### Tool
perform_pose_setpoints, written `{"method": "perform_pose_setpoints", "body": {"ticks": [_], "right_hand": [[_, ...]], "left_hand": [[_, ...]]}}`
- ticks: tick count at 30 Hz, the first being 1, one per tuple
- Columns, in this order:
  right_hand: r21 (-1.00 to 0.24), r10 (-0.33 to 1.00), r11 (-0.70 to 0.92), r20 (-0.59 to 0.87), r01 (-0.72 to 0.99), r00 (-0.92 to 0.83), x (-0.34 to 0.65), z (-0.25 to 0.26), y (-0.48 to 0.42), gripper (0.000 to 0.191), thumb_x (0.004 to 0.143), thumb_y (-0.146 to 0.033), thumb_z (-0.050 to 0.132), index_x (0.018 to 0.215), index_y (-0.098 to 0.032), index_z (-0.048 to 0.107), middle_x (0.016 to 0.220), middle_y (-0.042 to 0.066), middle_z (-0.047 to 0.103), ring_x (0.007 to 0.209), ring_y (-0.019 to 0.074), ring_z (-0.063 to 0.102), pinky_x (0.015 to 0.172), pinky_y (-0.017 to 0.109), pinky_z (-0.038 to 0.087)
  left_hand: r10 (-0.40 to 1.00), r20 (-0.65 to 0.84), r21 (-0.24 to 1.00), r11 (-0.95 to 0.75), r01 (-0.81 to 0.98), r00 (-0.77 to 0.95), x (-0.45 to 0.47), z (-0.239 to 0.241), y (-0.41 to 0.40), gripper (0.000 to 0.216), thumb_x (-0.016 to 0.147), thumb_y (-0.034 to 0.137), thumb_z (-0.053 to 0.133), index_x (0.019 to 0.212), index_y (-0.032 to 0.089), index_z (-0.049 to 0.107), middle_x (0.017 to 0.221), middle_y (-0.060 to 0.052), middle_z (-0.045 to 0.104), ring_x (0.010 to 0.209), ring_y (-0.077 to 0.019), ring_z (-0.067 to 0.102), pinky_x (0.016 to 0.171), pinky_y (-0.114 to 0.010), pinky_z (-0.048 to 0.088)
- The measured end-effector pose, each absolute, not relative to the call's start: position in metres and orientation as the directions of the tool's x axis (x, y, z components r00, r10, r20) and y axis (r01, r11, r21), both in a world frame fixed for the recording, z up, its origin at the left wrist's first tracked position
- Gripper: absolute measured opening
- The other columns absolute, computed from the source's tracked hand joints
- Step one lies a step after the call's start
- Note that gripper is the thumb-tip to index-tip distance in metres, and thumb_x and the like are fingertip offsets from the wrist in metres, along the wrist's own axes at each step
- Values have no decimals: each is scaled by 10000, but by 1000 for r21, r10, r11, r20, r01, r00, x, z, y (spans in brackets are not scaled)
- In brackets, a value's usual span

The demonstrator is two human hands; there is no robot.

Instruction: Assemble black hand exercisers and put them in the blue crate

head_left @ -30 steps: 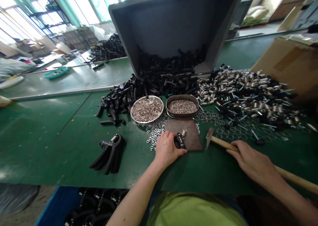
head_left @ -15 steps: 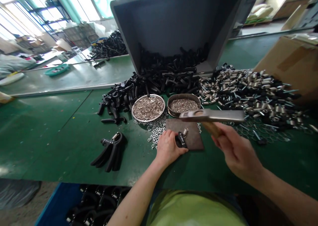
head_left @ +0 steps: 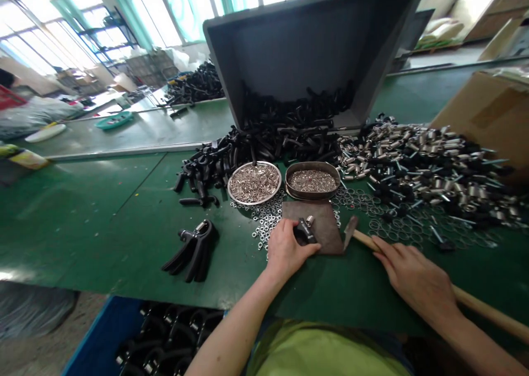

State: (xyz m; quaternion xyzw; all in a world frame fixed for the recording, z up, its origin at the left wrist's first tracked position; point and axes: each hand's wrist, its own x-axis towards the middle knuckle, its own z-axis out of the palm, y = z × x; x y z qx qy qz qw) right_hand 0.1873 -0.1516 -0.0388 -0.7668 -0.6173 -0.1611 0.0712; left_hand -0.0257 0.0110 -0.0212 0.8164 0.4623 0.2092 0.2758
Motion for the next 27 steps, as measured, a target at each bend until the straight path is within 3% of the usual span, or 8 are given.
{"method": "perform_pose_setpoints", "body": {"ticks": [4, 7, 11, 13, 15, 20, 23, 27], "right_hand": [[-354, 893, -75, 392, 932, 221, 155, -32, -127, 425, 916, -372, 406, 1284, -172, 481, 1041, 119, 666, 915, 246, 636, 765, 371, 502], [-590, 891, 11, 373, 807, 261, 123, -21, -98, 381, 907, -359, 413, 1243, -198, 493, 1060, 86, 675, 917, 204, 655, 776, 319, 518], [-585, 899, -19, 344, 811, 270, 122, -14, -77, 297, 909, -358, 386, 997, -217, 631, 981, 57, 710, 883, 219, 675, 775, 337, 525], [-502, 925, -39, 309, 864, 221, 132, -17, -75, 323, 909, -354, 372, 1002, -227, 653, 985, 48, 720, 857, 236, 685, 718, 355, 538], [-363, 934, -67, 306, 929, 187, 140, -22, -77, 333, 898, -347, 377, 1021, -234, 665, 1006, 47, 721, 789, 259, 695, 626, 378, 541], [-147, 950, -103, 278, 984, 141, 137, -33, -78, 296, 877, -332, 420, 934, -249, 698, 920, 39, 738, 639, 260, 687, 506, 375, 513], [-207, 957, -126, 233, 970, 174, 137, -32, -77, 283, 879, -385, 443, 906, -271, 700, 873, 25, 743, 656, 256, 692, 517, 356, 512], [-498, 955, -110, 185, 860, 229, 143, -20, -76, 267, 870, -403, 464, 893, -271, 695, 855, 8, 744, 717, 228, 699, 596, 320, 526]], "left_hand": [[920, 74, 846, -263, 465, 386, -17, -11, -12, 588, 583, 410, 804, 1036, 162, 523, 1017, -67, 583, 946, -214, 563, 833, -343, 462], [847, 77, 889, -297, 349, 525, -17, -2, -21, 554, 637, 341, 773, 1104, 164, 534, 1052, -72, 599, 958, -201, 577, 828, -317, 475], [684, 117, 796, -498, 344, 720, -49, 16, 28, 291, 781, 278, 640, 1061, 201, 615, 1048, -51, 644, 993, -189, 585, 901, -316, 448], [837, 133, 714, -452, 534, 531, -77, 26, 79, 211, 823, 217, 569, 1024, 208, 630, 1063, -54, 638, 1011, -188, 578, 940, -325, 417], [990, 100, 721, -142, 679, 101, -106, 34, 131, 174, 801, 193, 587, 970, 204, 631, 1127, -70, 605, 1100, -207, 538, 991, -324, 366], [965, 6, 782, 159, 602, -263, -149, 35, 211, 256, 722, 138, 661, 945, 107, 540, 1172, -222, 547, 1238, -349, 419, 968, -441, 352], [945, -98, 867, 235, 440, -313, -154, 33, 221, 235, 731, 143, 672, 886, 132, 496, 939, -139, 622, 1037, -290, 575, 834, -393, 449], [957, -194, 956, 234, 176, -215, -152, 38, 199, 191, 811, 123, 577, 963, 161, 468, 815, -33, 600, 802, -141, 631, 729, -280, 506]]}}
